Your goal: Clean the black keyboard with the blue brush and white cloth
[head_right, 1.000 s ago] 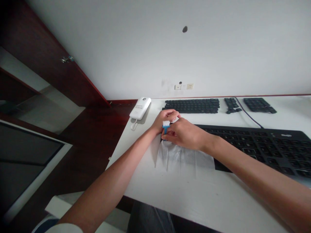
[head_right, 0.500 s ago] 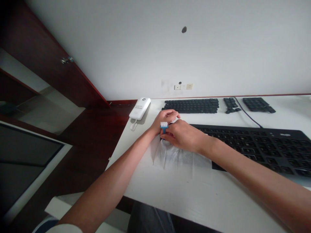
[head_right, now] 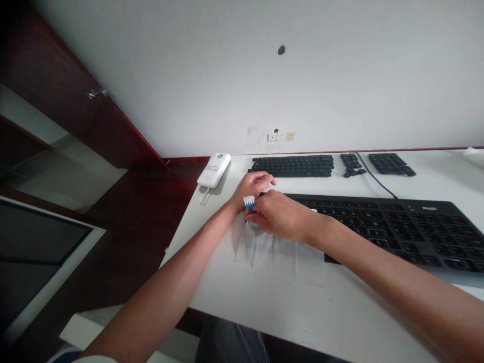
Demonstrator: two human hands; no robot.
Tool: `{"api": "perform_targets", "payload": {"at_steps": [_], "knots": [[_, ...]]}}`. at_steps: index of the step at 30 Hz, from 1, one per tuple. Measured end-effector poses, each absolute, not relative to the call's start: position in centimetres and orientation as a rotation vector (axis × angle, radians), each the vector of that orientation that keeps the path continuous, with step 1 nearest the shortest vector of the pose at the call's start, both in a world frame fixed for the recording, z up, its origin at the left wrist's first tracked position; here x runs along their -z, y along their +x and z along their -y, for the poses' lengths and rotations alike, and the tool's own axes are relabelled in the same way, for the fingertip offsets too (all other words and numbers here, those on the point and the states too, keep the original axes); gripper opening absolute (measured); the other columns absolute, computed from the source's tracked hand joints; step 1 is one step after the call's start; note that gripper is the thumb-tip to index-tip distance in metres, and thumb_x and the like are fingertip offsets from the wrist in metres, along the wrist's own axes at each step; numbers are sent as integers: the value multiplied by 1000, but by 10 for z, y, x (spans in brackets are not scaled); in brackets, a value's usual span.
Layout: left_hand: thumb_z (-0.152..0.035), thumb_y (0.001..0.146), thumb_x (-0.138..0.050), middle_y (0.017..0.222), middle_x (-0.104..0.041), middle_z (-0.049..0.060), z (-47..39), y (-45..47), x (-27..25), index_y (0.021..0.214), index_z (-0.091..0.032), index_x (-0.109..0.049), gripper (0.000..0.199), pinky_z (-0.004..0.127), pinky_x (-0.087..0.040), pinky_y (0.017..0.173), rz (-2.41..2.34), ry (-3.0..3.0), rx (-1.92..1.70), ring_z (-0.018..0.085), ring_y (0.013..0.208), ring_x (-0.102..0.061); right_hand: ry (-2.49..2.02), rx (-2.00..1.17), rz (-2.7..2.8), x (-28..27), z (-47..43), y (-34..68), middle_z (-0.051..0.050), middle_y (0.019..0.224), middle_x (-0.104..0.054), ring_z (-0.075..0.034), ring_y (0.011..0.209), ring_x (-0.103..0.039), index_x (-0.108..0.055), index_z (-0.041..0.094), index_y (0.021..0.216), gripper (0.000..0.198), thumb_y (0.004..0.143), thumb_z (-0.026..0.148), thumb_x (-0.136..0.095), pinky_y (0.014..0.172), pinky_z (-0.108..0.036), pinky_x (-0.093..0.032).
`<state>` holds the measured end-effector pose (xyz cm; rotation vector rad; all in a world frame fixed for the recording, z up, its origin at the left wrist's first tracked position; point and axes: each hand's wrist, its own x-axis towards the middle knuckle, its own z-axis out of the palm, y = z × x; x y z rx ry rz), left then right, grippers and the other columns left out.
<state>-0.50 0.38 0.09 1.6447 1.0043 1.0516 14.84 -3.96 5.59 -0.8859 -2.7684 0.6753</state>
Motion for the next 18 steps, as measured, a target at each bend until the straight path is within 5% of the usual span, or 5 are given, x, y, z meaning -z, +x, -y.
{"api": "perform_targets", "payload": {"at_steps": [7,14,18], "knots": [[-28,100,-55,78,-59,6,-5,-5,-1,87,-13,-69,24,33,-37,67,-1014,1644,-1027,17,72,-48,-934,-596,2725,-54,39,149,-10,87,-80,-23,75,-72,-81,17,89,28,100,26,-57,70,-34,-49],[-42,97,-56,76,-59,1,-4,-5,0,86,-15,-70,32,24,-39,64,-1010,1607,-1041,14,70,-51,-762,-934,2725,-80,30,165,-6,90,-80,-19,75,-71,-80,20,99,27,100,29,-55,69,-30,-50],[-46,95,-56,79,-61,1,-9,-5,7,83,-15,-67,34,23,-41,65,-1010,1610,-1053,15,74,-56,-823,-937,2712,-94,28,172,-2,75,-75,-16,61,-63,-81,22,98,32,101,39,-55,60,-29,-43]]}}
